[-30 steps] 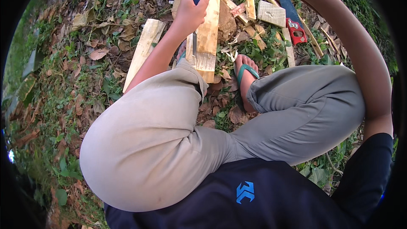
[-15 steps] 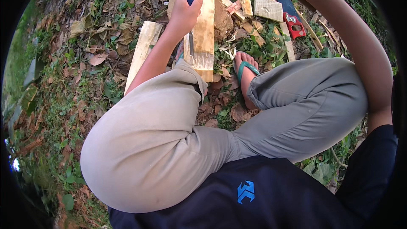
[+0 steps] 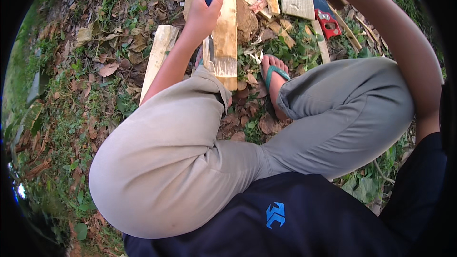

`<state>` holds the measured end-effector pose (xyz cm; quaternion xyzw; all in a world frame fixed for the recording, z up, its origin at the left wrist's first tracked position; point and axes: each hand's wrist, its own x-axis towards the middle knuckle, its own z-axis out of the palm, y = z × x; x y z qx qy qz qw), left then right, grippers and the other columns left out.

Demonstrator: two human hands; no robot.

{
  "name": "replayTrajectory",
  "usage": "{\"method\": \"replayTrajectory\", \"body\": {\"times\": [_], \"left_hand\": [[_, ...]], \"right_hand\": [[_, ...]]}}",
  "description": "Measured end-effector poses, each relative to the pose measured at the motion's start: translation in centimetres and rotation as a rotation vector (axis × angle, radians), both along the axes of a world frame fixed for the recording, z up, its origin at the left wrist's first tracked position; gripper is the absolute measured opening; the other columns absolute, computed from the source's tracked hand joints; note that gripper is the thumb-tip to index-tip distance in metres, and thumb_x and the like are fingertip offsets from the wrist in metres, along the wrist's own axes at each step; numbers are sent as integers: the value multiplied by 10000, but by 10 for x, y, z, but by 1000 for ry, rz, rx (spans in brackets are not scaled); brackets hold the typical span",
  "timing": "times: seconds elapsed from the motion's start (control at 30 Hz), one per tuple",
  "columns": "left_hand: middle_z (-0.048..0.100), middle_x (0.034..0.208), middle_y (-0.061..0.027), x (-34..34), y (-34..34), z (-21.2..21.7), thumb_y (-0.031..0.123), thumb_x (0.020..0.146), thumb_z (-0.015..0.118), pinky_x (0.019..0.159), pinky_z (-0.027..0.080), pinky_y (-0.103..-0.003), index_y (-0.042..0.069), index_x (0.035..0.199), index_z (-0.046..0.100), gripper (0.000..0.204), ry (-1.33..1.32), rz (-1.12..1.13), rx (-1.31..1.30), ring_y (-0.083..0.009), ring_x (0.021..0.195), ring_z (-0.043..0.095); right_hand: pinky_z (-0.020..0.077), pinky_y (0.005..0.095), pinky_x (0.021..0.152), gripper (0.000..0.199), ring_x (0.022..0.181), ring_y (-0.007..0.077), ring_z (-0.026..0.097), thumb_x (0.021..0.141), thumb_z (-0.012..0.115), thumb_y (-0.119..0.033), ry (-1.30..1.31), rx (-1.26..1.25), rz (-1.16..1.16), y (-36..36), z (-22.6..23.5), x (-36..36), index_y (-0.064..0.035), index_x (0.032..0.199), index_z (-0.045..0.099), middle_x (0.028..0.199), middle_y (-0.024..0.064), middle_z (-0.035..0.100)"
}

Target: The person chisels a piece of wood using a hammer and a chisel.

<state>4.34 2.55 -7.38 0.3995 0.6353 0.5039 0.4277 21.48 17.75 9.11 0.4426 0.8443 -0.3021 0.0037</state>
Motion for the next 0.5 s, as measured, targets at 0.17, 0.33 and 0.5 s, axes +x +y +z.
{"method": "replayTrajectory", "body": {"times": [0.17,0.33,0.5], "left_hand": [[531,695,11,-3,2,2,224,982,667,514,412,-272,30,983,530,237,-46,-2,-7,-79,577,511],[533,712,9,-2,-2,3,210,984,658,501,394,-255,20,984,513,239,-53,-16,-47,-72,565,502],[524,706,15,4,4,10,192,979,662,490,385,-256,26,990,518,220,-122,7,-17,-70,551,491]], "right_hand": [[432,428,763,319,898,252,534,973,576,-360,5,235,-43,-61,-110,50,-70,1094,626,1001,80,587],[434,450,923,300,1119,286,540,983,526,-294,-162,307,-104,-177,-265,106,-114,1219,568,1206,81,583],[424,469,1036,331,1270,310,524,993,489,-247,-209,305,-101,-228,-305,129,-142,1305,524,1349,88,567]]}}
